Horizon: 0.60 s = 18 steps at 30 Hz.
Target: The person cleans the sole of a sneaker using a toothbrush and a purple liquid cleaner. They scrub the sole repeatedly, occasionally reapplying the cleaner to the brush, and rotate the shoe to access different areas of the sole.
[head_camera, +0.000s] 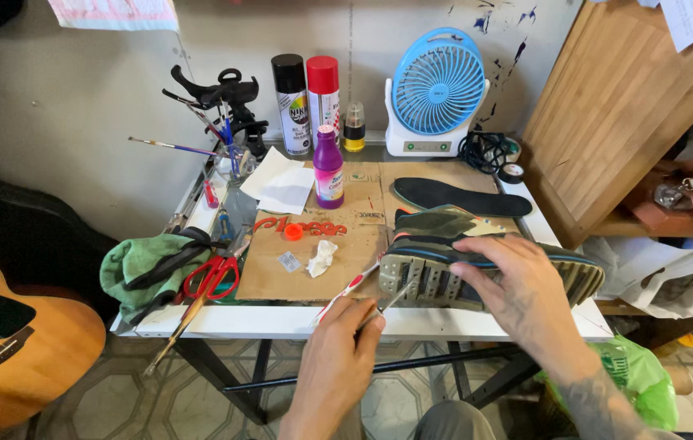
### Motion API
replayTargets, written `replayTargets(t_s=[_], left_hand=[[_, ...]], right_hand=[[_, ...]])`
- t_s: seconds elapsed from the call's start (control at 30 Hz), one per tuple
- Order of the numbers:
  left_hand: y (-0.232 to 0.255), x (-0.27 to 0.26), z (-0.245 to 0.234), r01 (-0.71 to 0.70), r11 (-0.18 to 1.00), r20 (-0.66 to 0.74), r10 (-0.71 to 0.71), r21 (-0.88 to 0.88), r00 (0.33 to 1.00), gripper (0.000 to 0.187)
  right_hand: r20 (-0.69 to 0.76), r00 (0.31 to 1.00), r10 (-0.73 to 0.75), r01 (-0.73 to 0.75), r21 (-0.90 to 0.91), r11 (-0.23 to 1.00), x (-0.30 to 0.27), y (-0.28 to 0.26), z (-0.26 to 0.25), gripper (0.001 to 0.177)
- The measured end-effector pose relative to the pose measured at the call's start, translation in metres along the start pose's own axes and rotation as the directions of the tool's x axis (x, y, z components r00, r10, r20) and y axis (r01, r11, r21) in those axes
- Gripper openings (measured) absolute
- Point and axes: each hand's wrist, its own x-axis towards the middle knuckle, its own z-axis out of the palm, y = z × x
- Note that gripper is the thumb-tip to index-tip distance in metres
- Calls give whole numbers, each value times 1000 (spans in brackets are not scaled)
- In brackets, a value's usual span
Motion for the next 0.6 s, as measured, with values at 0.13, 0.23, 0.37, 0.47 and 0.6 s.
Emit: replayTargets(t_s=[0.13, 0.23, 0.37, 0.47, 0.6], left_hand=[[2, 7, -3, -45, 995, 39, 42, 84, 998, 26], [5, 11, 0, -69, 991, 34, 65, 112, 997, 25], [6, 16, 8, -131, 984, 1, 132, 117, 991, 25], [6, 18, 17, -153, 983, -37, 158, 100, 987, 26], [5, 17, 26, -130, 988, -44, 134, 89, 990, 26]], right_hand=[[102, 985, -139, 132, 78, 988, 15, 11, 4, 28], [125, 992, -31, 21, 84, 996, 14, 17, 11, 26], [166, 986, 13, -30, 100, 995, 18, 27, 13, 27], [194, 981, 13, -31, 86, 996, 21, 34, 13, 27], [200, 979, 40, -53, 60, 997, 22, 38, 14, 27]])
